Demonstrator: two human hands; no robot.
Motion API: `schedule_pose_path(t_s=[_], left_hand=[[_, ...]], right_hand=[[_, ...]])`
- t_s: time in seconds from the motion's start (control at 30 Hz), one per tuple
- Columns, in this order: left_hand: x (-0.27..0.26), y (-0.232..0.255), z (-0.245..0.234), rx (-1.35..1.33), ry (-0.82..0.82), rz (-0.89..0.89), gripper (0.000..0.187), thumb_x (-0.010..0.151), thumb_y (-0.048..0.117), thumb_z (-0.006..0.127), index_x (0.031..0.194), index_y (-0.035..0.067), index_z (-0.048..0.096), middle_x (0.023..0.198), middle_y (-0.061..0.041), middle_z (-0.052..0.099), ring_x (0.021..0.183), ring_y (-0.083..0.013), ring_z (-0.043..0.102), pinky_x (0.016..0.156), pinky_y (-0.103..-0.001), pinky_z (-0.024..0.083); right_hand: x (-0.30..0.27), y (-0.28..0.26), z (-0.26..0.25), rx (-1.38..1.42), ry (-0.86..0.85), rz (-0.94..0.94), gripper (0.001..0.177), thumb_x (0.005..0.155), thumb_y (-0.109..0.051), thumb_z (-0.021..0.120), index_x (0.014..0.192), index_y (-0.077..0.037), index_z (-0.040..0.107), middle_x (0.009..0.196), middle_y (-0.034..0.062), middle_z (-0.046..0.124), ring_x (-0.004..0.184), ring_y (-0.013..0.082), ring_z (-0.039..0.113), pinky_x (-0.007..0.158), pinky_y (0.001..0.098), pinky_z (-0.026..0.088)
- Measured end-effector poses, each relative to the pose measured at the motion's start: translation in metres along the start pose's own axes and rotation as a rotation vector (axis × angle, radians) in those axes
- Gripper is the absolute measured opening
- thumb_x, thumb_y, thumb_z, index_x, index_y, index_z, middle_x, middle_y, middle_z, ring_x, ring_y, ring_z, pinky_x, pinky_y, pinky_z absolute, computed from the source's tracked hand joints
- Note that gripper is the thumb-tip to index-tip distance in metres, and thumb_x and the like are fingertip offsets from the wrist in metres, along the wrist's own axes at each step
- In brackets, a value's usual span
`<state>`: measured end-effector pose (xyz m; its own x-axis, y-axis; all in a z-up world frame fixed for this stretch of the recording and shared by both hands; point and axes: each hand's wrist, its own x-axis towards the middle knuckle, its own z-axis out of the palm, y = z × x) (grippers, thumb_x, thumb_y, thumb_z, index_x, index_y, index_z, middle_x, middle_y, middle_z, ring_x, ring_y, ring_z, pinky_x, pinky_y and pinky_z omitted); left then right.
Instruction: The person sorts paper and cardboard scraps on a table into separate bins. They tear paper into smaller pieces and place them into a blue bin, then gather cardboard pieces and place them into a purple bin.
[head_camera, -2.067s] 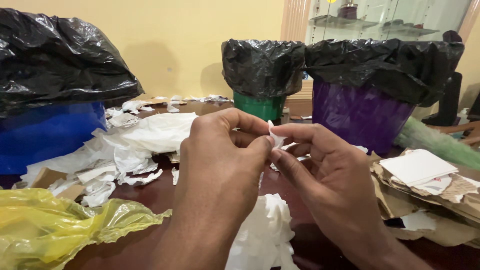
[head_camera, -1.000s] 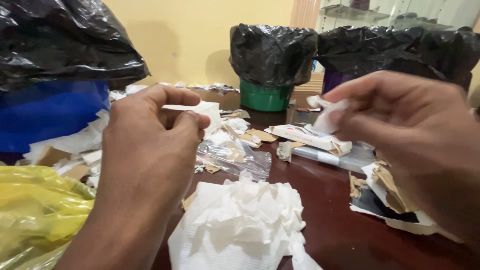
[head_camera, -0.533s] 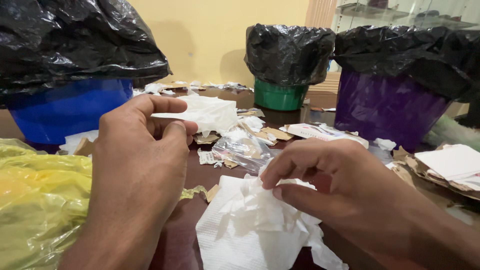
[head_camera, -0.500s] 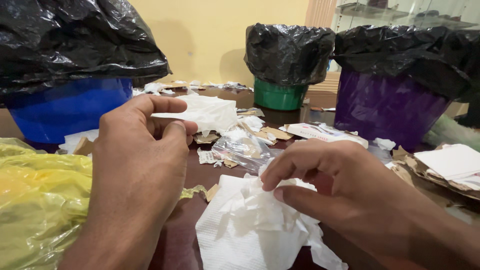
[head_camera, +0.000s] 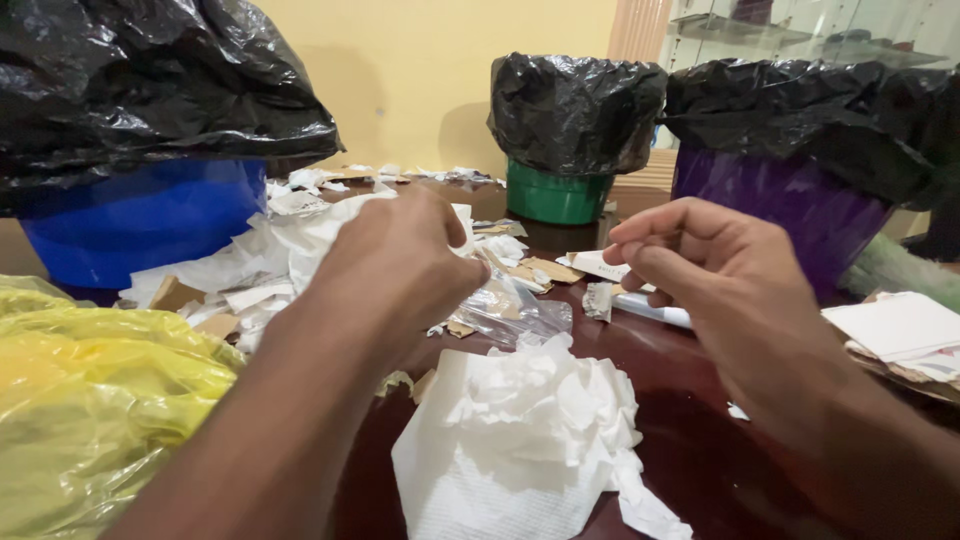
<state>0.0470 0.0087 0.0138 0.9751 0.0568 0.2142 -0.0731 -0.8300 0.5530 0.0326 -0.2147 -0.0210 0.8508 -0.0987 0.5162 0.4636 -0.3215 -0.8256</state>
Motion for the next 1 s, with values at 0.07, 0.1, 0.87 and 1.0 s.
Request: schedule_pose_path(t_s=[0.07,0.1,0.87,1.0], left_hand=[[0.007,0.003,0.006,0.088,-0.036,0.034,0.050,0.083,0.037,0.081,0.125,0.013,0.069,0.121,-0.012,0.071,0.108,-0.0278,0.072,0.094,-0.040,0.057],[0.011,0.005,0.010,0.145,-0.026,0.084,0.050,0.079,0.040,0.083,0.121,0.014,0.072,0.118,-0.012,0.073,0.108,-0.0280,0.071,0.094,-0.041,0.056],[0.031,-0.022,0.050,0.037,0.080,0.086,0.019,0.085,0.027,0.076,0.103,0.023,0.082,0.109,-0.011,0.075,0.105,-0.0313,0.072,0.094,-0.045,0.056],[0.044,-0.029,0.043,-0.179,0.171,0.054,0.016,0.089,0.030,0.072,0.099,0.022,0.081,0.097,-0.006,0.082,0.087,-0.0213,0.077,0.086,-0.039,0.059]], right_hand=[[0.006,0.008,0.007,0.042,0.021,-0.055,0.014,0.095,-0.001,0.064,0.106,0.003,0.072,0.097,0.0091,0.075,0.080,0.0098,0.063,0.067,0.0225,0.050],[0.006,0.012,0.008,0.063,0.026,-0.048,0.015,0.095,0.000,0.063,0.106,0.003,0.072,0.096,0.0087,0.075,0.080,0.0098,0.064,0.068,0.0228,0.052],[-0.003,0.026,0.009,-0.037,-0.032,-0.131,0.018,0.091,0.003,0.061,0.106,0.003,0.070,0.097,0.0092,0.075,0.080,0.0091,0.069,0.071,0.0212,0.060],[-0.006,0.025,0.008,-0.093,-0.015,-0.084,0.018,0.092,0.002,0.059,0.105,0.003,0.071,0.095,0.0098,0.076,0.076,0.0115,0.071,0.066,0.0224,0.060]])
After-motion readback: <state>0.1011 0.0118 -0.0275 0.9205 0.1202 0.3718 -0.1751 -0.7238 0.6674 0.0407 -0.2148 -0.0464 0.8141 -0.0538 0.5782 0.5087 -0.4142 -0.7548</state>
